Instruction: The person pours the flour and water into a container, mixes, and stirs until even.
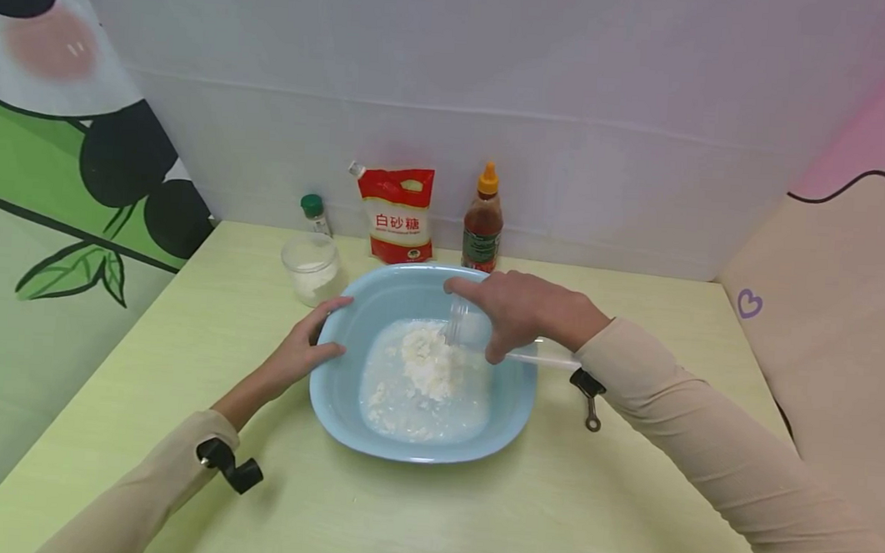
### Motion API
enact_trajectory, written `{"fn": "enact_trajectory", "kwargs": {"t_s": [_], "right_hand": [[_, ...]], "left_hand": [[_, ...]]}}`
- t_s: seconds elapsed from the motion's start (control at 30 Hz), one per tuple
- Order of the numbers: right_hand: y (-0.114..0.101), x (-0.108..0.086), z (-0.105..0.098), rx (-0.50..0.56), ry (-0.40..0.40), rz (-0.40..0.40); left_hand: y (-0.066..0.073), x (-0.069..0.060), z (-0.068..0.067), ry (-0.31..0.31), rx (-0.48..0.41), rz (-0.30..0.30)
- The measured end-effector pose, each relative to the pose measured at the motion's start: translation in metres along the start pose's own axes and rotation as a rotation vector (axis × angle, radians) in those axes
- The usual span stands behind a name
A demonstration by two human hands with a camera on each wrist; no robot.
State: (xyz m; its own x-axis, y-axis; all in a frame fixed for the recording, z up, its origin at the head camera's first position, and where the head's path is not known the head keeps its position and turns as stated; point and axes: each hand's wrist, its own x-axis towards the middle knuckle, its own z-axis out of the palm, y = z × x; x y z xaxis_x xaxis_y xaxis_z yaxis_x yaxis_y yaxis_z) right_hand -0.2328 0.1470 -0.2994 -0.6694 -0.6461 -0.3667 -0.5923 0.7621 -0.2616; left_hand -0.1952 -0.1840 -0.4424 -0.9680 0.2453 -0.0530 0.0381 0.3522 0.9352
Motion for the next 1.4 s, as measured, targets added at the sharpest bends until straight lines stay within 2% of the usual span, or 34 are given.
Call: {"fn": "enact_trajectory", "kwargs": {"t_s": [0.33, 0.73, 1.03, 1.3, 1.4], "right_hand": [[0.002, -0.005, -0.003, 0.010, 0.032, 0.027], [0.024, -0.018, -0.017, 0.147, 0.193, 0.000], [0.054, -0.033, -0.030, 0.344, 0.416, 0.015], [0.081, -0.044, -0.034, 0.605, 0.550, 0.055], [0.089, -0.045, -0.033, 0.666, 0.620, 0.076]], "left_hand": [[0.001, 0.004, -0.001, -0.004, 0.012, 0.006], [0.001, 0.005, -0.004, -0.009, 0.024, 0.025], [0.001, 0.006, -0.003, 0.000, 0.014, 0.022], [-0.001, 0.005, -0.003, 0.005, 0.022, 0.012], [-0.001, 0.004, -0.002, 0.001, 0.015, -0.004]]}}
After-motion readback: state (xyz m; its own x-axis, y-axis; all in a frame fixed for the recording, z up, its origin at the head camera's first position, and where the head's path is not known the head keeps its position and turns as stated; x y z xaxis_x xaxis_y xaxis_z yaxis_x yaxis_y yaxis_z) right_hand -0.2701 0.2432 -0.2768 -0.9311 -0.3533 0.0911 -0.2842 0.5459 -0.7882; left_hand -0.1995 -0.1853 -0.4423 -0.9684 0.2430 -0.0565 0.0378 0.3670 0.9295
